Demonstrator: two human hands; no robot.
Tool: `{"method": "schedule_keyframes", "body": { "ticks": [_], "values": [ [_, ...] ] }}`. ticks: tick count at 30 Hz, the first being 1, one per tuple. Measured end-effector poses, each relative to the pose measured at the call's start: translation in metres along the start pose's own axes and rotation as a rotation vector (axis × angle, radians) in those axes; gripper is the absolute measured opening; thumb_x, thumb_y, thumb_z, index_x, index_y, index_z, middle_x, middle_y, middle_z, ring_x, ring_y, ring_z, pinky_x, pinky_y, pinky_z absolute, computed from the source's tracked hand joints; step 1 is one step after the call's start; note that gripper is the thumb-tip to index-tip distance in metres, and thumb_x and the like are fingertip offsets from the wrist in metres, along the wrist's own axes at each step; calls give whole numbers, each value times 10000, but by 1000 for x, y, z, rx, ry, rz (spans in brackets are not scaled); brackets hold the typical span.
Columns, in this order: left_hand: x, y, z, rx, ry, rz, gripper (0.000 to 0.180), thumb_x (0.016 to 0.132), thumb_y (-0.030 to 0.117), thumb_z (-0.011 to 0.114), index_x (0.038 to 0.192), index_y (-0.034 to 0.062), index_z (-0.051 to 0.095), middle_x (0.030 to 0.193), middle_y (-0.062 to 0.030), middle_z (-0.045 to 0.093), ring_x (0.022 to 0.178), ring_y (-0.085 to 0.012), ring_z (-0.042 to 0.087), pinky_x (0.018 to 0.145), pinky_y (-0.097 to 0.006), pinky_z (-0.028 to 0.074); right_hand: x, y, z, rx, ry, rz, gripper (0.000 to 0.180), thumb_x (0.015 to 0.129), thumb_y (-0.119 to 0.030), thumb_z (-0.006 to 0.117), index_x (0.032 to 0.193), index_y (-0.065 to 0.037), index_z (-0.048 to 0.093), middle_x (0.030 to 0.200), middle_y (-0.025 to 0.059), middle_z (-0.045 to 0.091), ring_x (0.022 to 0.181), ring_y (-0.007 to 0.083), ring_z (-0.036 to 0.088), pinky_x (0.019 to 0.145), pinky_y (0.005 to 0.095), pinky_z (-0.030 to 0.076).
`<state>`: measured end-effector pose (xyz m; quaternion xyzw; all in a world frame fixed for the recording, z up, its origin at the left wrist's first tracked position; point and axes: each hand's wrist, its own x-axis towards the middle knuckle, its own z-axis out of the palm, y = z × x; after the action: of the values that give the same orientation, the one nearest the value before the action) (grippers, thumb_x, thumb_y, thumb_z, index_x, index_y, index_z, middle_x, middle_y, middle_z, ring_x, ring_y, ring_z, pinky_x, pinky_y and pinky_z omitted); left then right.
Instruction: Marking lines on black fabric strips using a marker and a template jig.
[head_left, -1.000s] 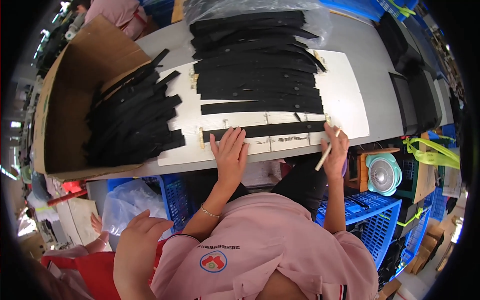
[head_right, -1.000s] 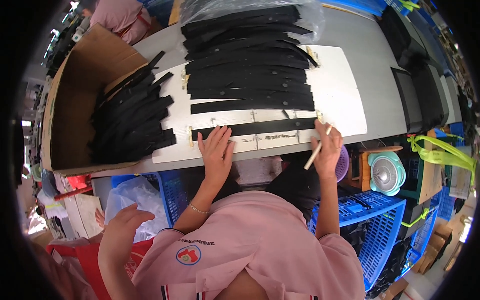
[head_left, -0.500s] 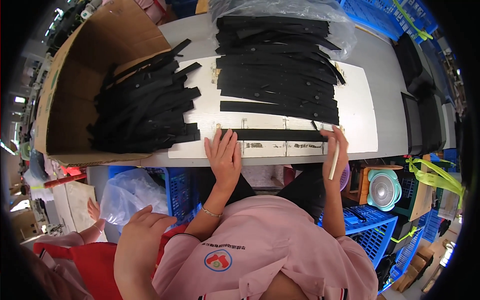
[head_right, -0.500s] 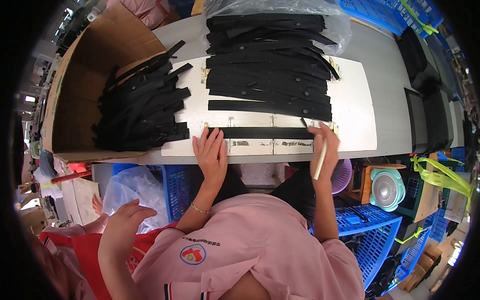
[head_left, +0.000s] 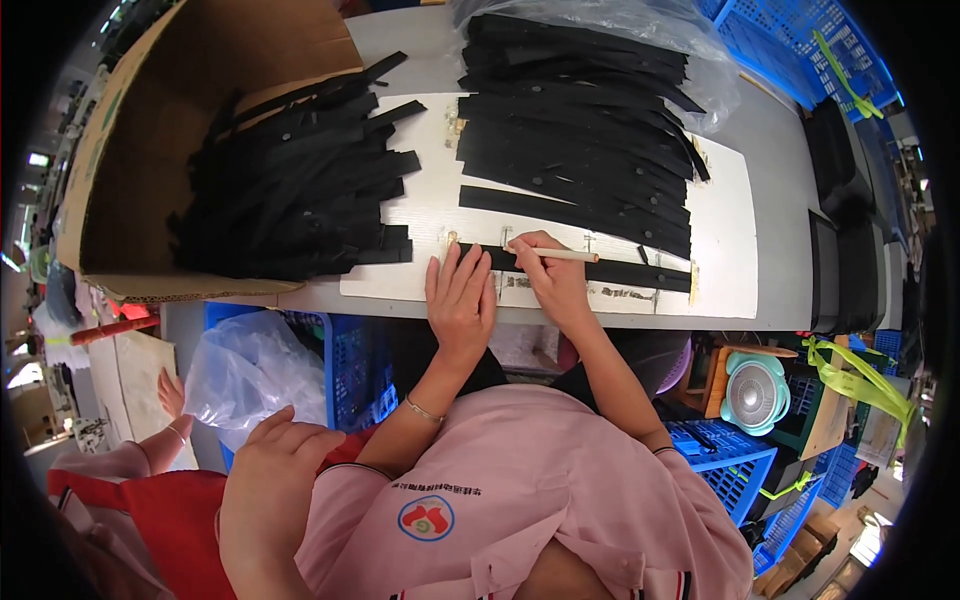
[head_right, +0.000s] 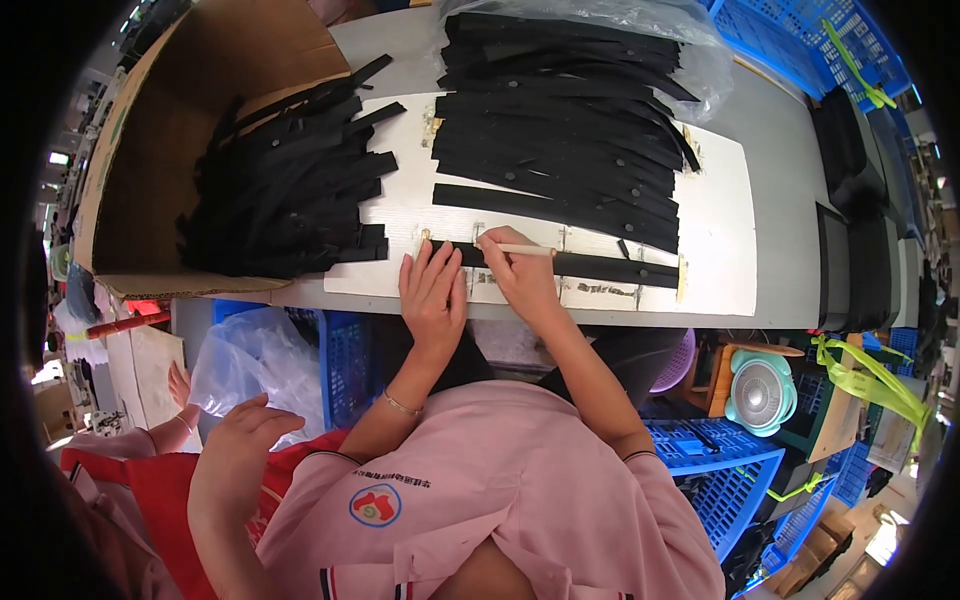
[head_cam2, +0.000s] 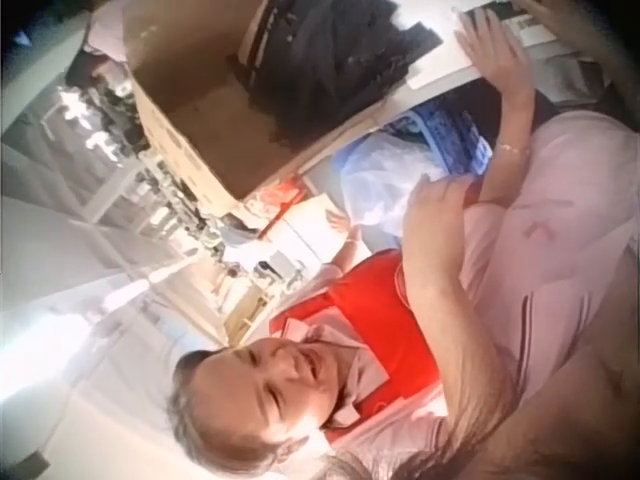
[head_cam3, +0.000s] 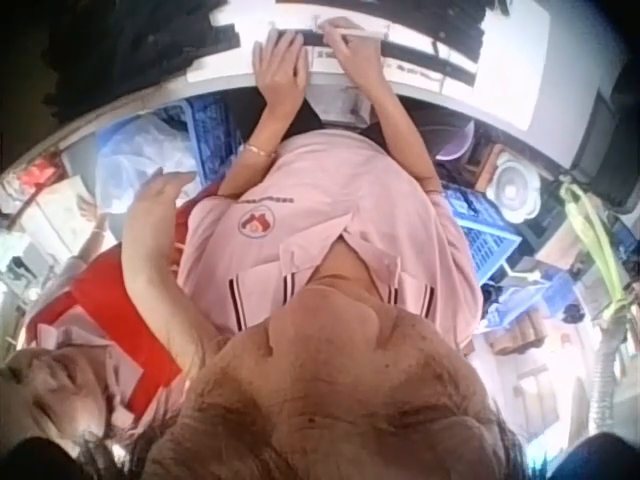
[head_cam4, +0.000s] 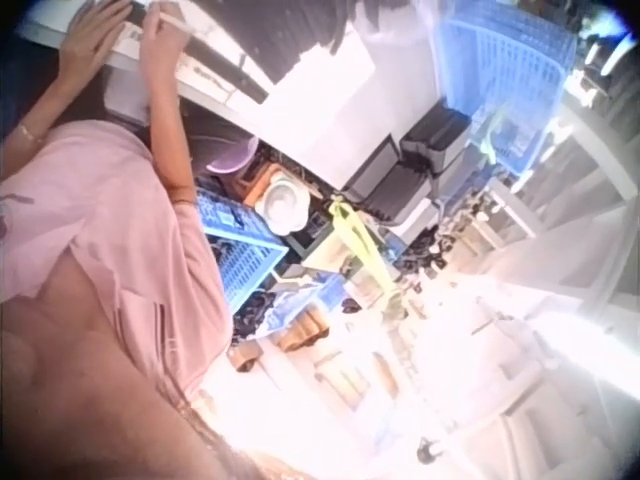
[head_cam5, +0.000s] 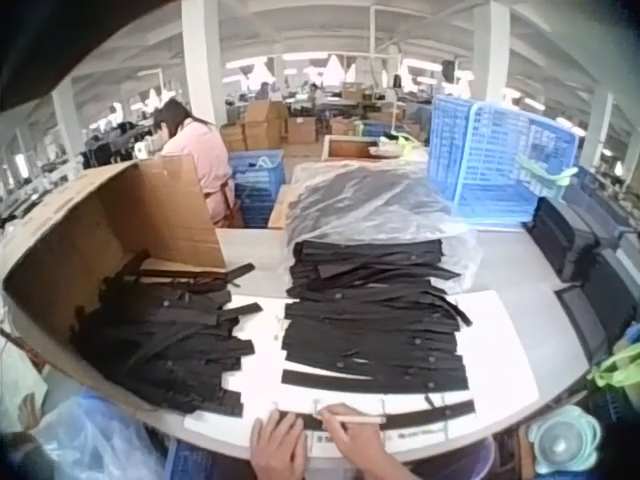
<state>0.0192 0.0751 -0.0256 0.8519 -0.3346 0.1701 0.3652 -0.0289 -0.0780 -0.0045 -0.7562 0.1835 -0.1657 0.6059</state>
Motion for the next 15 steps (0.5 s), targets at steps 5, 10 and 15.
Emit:
{"method": "schedule_keyframes", "body": {
  "ticks": [5, 10, 15],
  "values": [
    [2, 1, -1, -1, 12, 3, 272, 889, 67, 709, 1158, 36, 740, 1235, -94, 714, 1271, -328, 608, 1145, -510, 369, 1, 0, 0, -65, -4, -8, 191, 1026, -144, 602, 1042, 19, 700, 851, 40, 680, 757, 84, 601, 678, 235, 473],
    [2, 1, -1, -7, 14, 10, 260, 898, 66, 705, 1155, 44, 736, 1225, -94, 710, 1261, -325, 607, 1147, -495, 364, 1, 0, 5, -161, 47, -132, 185, 1023, -133, 597, 1018, 21, 700, 821, 50, 675, 726, 85, 596, 662, 240, 472],
    [2, 1, -2, -1, 13, -1, 259, 885, 73, 715, 1140, 35, 743, 1231, -99, 711, 1273, -331, 601, 1141, -513, 371, -2, 0, 1, -100, 24, -118, 211, 995, -163, 621, 902, 6, 706, 726, 106, 677, 609, 198, 642, 580, 308, 486]
  ]
}}
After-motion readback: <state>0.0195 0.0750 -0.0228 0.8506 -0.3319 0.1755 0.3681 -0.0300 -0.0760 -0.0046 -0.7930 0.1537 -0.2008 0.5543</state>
